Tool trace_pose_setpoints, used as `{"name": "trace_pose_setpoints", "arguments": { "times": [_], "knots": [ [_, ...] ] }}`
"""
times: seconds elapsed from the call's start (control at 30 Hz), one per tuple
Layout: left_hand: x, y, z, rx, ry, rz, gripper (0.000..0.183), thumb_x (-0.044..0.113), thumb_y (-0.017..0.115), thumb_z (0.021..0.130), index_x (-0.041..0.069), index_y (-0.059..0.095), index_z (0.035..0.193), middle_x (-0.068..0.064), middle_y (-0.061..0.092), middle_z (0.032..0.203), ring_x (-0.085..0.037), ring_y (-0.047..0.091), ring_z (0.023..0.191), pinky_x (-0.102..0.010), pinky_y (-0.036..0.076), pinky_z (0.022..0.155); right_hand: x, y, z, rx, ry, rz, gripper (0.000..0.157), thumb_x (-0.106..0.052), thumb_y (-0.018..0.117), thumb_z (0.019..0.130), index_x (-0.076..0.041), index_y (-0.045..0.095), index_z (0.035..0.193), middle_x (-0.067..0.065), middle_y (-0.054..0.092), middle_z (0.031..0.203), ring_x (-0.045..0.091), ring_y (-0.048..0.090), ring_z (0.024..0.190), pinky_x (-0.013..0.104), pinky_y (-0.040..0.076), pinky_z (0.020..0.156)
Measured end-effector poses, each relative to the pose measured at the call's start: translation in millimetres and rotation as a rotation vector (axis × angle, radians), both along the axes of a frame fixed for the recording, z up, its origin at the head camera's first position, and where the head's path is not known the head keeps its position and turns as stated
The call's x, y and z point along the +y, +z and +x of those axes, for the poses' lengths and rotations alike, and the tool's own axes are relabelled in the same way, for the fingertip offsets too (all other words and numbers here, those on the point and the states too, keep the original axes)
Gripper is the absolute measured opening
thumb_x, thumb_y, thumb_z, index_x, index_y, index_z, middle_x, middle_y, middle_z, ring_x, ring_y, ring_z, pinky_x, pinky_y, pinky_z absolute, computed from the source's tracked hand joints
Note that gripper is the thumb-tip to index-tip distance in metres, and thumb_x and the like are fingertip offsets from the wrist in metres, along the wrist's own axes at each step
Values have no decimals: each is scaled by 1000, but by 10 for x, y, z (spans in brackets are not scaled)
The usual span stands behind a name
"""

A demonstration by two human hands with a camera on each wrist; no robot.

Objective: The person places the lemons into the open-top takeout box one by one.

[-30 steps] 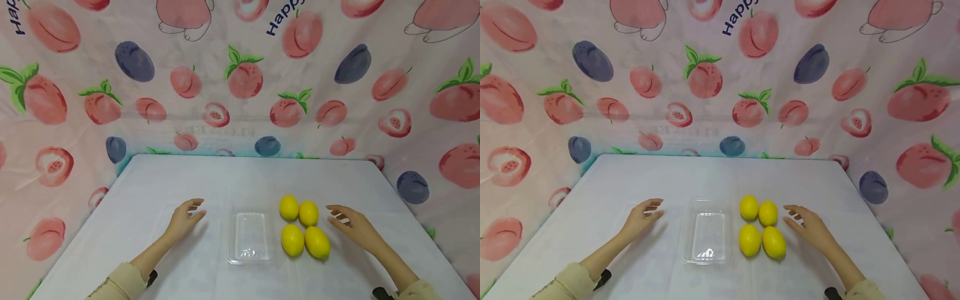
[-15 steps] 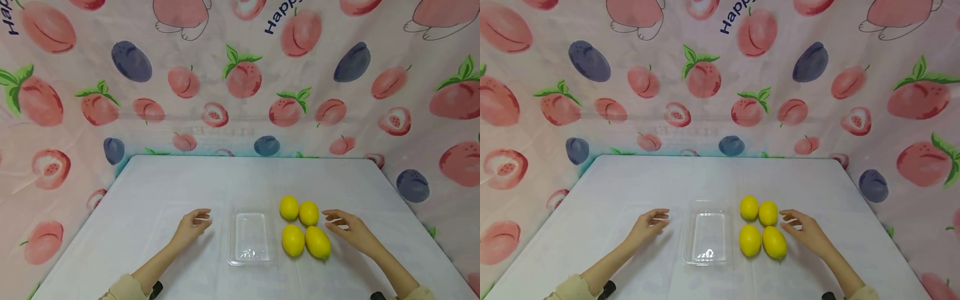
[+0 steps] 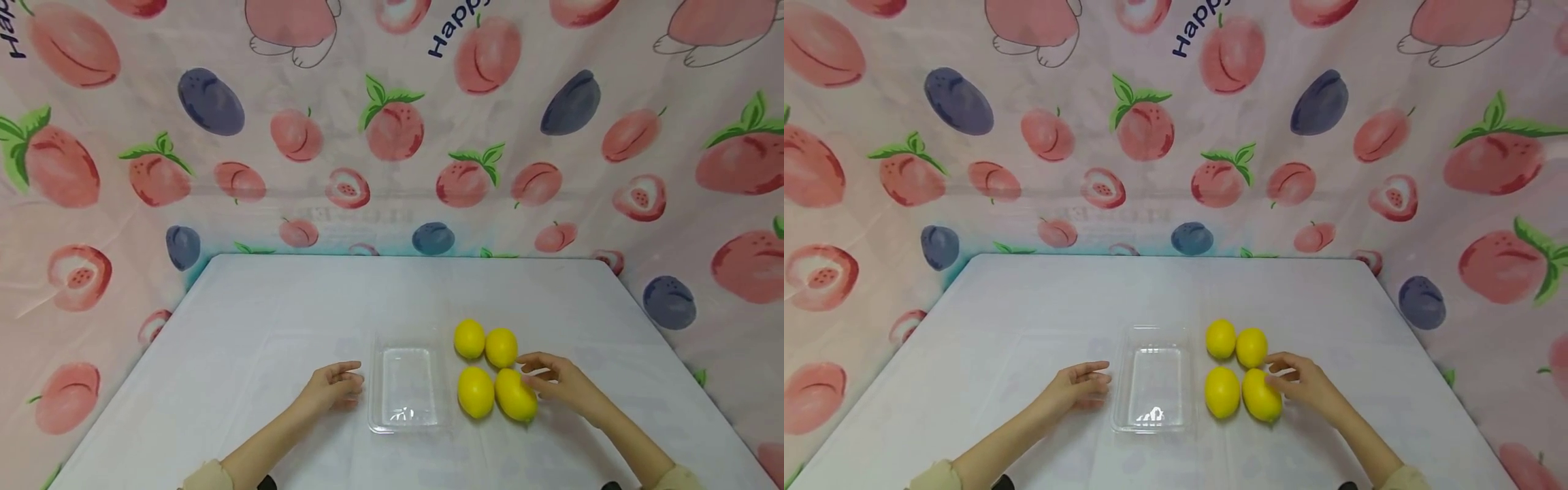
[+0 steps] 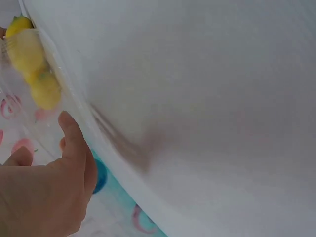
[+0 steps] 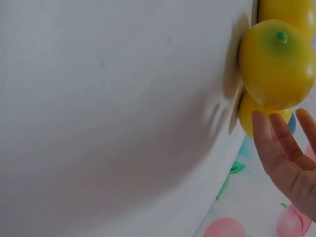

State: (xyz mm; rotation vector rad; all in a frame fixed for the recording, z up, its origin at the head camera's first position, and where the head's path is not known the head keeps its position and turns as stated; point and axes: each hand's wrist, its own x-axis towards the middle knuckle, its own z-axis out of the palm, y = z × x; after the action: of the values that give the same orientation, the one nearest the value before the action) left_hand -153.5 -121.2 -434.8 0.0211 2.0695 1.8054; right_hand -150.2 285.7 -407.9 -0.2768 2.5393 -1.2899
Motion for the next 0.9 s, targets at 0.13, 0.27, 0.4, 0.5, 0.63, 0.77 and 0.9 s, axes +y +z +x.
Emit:
{"name": "trace_pose_setpoints", "arguments": {
  "times": [0.13, 0.27, 0.4, 0.5, 0.63, 0.77, 0.9],
  "knots": [
    [52, 18, 27, -64, -15, 68, 56, 11, 59, 88, -10, 39, 136, -9, 61, 105, -12, 61, 88, -30, 58, 80, -17, 4, 2, -23, 8, 9, 45, -22, 59, 92, 6, 50, 127, 29, 55, 118, 28, 61, 97, 31, 59, 68],
    [103, 27, 51, -81, -1, 84, 55, 8, 58, 86, -7, 39, 136, -3, 59, 98, -12, 59, 86, -29, 58, 77, -31, 30, -15, -47, 2, 21, 45, -21, 59, 92, 5, 51, 127, 28, 57, 116, 27, 62, 95, 33, 59, 69],
    [142, -5, 73, -80, 32, 81, 53, 5, 59, 86, -5, 41, 135, 0, 58, 94, -13, 58, 83, -29, 58, 72, -52, 39, -36, -85, 17, 17, 46, -22, 60, 92, 6, 50, 127, 28, 56, 116, 27, 63, 94, 36, 59, 70],
    [165, -32, 81, -74, 45, 76, 51, 5, 59, 86, -4, 42, 133, 1, 57, 92, -13, 58, 81, -27, 57, 69, -63, 31, -52, -113, 27, 12, 48, -23, 61, 91, 6, 50, 127, 28, 55, 118, 26, 62, 94, 35, 58, 69],
    [178, -46, 86, -78, 34, 87, 50, 7, 59, 87, -5, 43, 132, 2, 58, 90, -11, 58, 79, -24, 57, 68, -70, 11, -59, -129, 39, 6, 49, -23, 64, 89, 6, 51, 126, 29, 53, 119, 24, 61, 91, 32, 56, 64],
    [177, -38, 89, -80, 21, 98, 49, 9, 59, 89, -6, 43, 133, 3, 59, 89, -12, 59, 79, -23, 57, 68, -76, 3, -65, -133, 55, 15, 51, -23, 66, 87, 7, 50, 125, 29, 54, 117, 23, 62, 88, 32, 55, 61],
    [174, -23, 91, -85, 18, 103, 49, 9, 59, 89, -5, 43, 133, 3, 59, 88, -12, 59, 80, -22, 57, 68, -88, 11, -73, -162, 50, 24, 52, -24, 66, 87, 5, 49, 126, 30, 52, 118, 24, 62, 88, 34, 56, 62]
  ]
}}
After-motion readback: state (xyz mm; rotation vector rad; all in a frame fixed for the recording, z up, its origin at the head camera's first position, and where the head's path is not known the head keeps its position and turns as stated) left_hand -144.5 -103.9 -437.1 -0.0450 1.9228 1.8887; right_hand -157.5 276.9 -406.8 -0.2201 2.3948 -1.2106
